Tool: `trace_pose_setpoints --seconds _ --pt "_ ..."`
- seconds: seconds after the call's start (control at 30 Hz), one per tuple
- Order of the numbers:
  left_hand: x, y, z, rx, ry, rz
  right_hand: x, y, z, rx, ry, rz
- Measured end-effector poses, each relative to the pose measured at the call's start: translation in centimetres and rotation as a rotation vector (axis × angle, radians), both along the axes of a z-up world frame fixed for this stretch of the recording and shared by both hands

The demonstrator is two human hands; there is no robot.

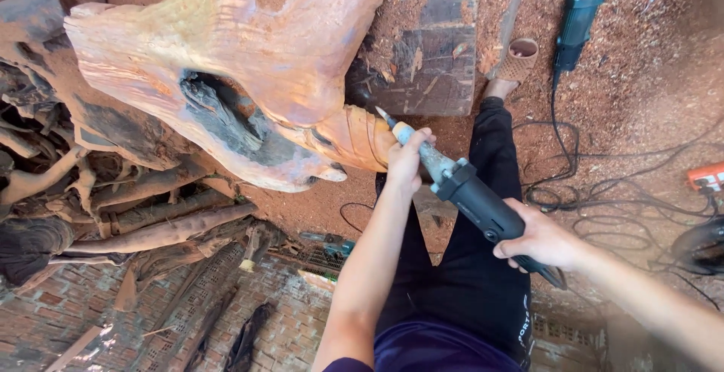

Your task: Carving and shaping a large piece of wood using a power rotary tool

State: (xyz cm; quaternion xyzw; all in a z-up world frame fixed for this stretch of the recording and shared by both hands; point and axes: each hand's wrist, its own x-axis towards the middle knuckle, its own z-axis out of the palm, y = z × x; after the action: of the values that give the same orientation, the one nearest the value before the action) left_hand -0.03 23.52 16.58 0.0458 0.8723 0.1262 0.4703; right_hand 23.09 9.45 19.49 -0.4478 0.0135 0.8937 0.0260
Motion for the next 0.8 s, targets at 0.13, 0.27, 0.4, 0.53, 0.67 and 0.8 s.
trace_pose_setpoints --seconds 0.13,0.27,0.4,0.53,0.67,0.8 --pt "-1.7 1.2 0.4 -0.050 -0.103 0.034 -0.2 3.4 1.6 0.001 0.014 0.031" --pt "-2.2 1.5 0.4 -0.019 -0.120 0.095 -0.7 4.0 1.1 0.030 -0.009 0.052" --pt "-2.6 0.6 0.0 0.041 -0.132 0.115 -0.6 4.2 1.4 0.082 -0.037 0.137" --pt "-2.7 0.5 0.2 0.047 -0.144 0.116 -0.8 4.0 0.9 0.163 -0.058 0.252" --pt "-2.0 0.9 1.1 0.055 -0.158 0.120 -1.0 3.3 0.2 0.211 -0.080 0.305" --pt "-2.0 0.8 1.7 0.067 -0.155 0.155 -0.8 3.5 -0.1 0.311 -0.084 0.450"
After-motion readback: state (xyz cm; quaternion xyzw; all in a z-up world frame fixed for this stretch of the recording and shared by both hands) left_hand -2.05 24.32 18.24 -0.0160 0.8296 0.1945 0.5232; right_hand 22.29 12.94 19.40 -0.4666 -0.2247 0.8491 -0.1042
